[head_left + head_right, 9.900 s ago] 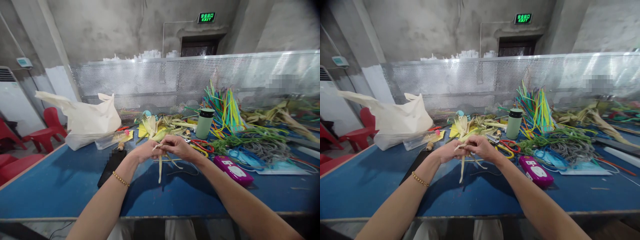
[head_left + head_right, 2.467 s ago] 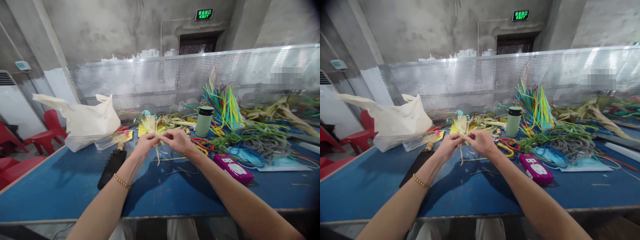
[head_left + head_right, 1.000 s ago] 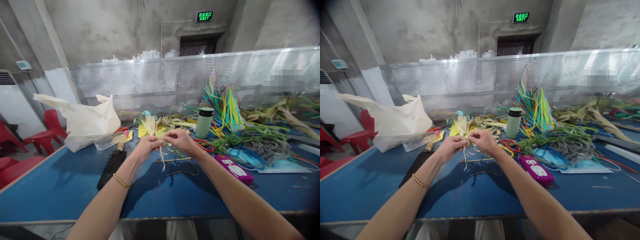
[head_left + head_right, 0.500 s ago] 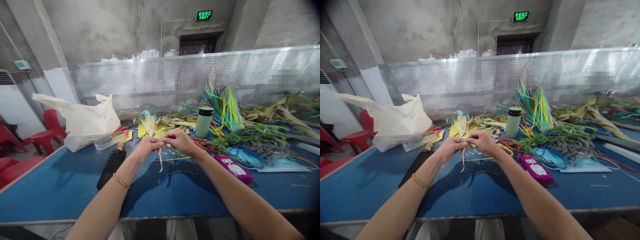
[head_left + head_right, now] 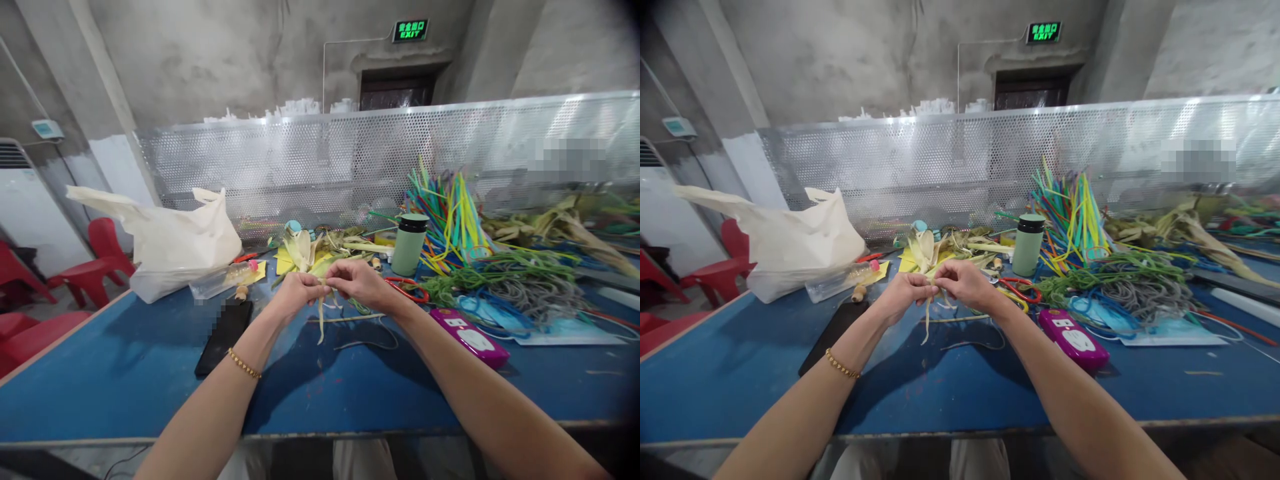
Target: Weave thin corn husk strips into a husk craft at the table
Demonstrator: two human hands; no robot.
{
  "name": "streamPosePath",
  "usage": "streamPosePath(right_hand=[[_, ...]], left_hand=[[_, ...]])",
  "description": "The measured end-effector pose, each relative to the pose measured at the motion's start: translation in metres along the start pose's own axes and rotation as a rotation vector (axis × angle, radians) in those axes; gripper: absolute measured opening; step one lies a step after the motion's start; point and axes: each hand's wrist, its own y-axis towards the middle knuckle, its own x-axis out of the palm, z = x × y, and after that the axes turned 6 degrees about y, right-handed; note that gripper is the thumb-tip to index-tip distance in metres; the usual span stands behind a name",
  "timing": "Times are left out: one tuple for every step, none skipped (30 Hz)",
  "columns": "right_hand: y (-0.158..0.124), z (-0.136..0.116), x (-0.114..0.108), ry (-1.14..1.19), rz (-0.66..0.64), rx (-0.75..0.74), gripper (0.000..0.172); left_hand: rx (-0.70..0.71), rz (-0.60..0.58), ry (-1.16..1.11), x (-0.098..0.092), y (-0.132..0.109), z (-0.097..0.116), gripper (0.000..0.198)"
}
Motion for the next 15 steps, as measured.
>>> streamPosePath(right_hand=[[0.0003,-0.0007,-0.0011,-0.028,0.013,-0.014,0.017],[0.0008,-0.0011,-0.0023,-0.06,0.029,-0.035,0.017],[0.0014,-0.0011,-0.0036,-0.087,0.043,-0.061,0.018],[0.002,-0.0009,-0.0048,-0.106,0.054,-0.088,0.019],[0.0025,-0.0005,-0.0057,-0.118,0.059,-0.109,0.02],[0.0029,0.0001,-0.0065,-0.125,0.057,-0.122,0.021],[0.0031,0.0005,-0.007,-0.129,0.051,-0.125,0.021],[0.0031,0.0008,-0.0072,-0.131,0.043,-0.122,0.022],[0.0029,0.0008,-0.0073,-0.132,0.035,-0.117,0.022],[0.0025,0.0006,-0.0071,-0.132,0.027,-0.11,0.022],[0.002,0.0003,-0.0067,-0.129,0.019,-0.102,0.022],[0.0015,-0.0001,-0.0063,-0.119,0.008,-0.092,0.021],[0.001,-0.0004,-0.0057,-0.104,-0.006,-0.081,0.02],[0.0006,-0.0005,-0.005,-0.083,-0.019,-0.069,0.018],[0.0004,-0.0003,-0.0043,-0.058,-0.029,-0.057,0.017]], left_hand=[[0.0,0.014,0.004,0.0,-0.0001,0.0009,0.032],[0.007,0.022,0.004,-0.0002,-0.0001,0.0018,0.032],[0.018,0.021,0.001,-0.0006,-0.0002,0.0025,0.032],[0.03,0.016,-0.006,-0.0011,-0.0003,0.003,0.031],[0.04,0.009,-0.013,-0.0017,-0.0004,0.0034,0.031],[0.048,0.001,-0.019,-0.0022,-0.0005,0.0036,0.031],[0.053,-0.006,-0.021,-0.0026,-0.0006,0.0037,0.031],[0.055,-0.011,-0.018,-0.0027,-0.0006,0.0037,0.031],[0.054,-0.011,-0.01,-0.0026,-0.0007,0.0037,0.031],[0.049,-0.009,0.004,-0.0023,-0.0006,0.0038,0.031],[0.042,-0.002,0.029,-0.0019,-0.0005,0.0039,0.032],[0.034,0.013,0.06,-0.0014,-0.0004,0.0041,0.033],[0.028,0.032,0.094,-0.0008,-0.0002,0.0044,0.034],[0.028,0.054,0.125,-0.0004,0.0,0.0046,0.035],[0.031,0.075,0.154,0.0,0.0002,0.0047,0.036]])
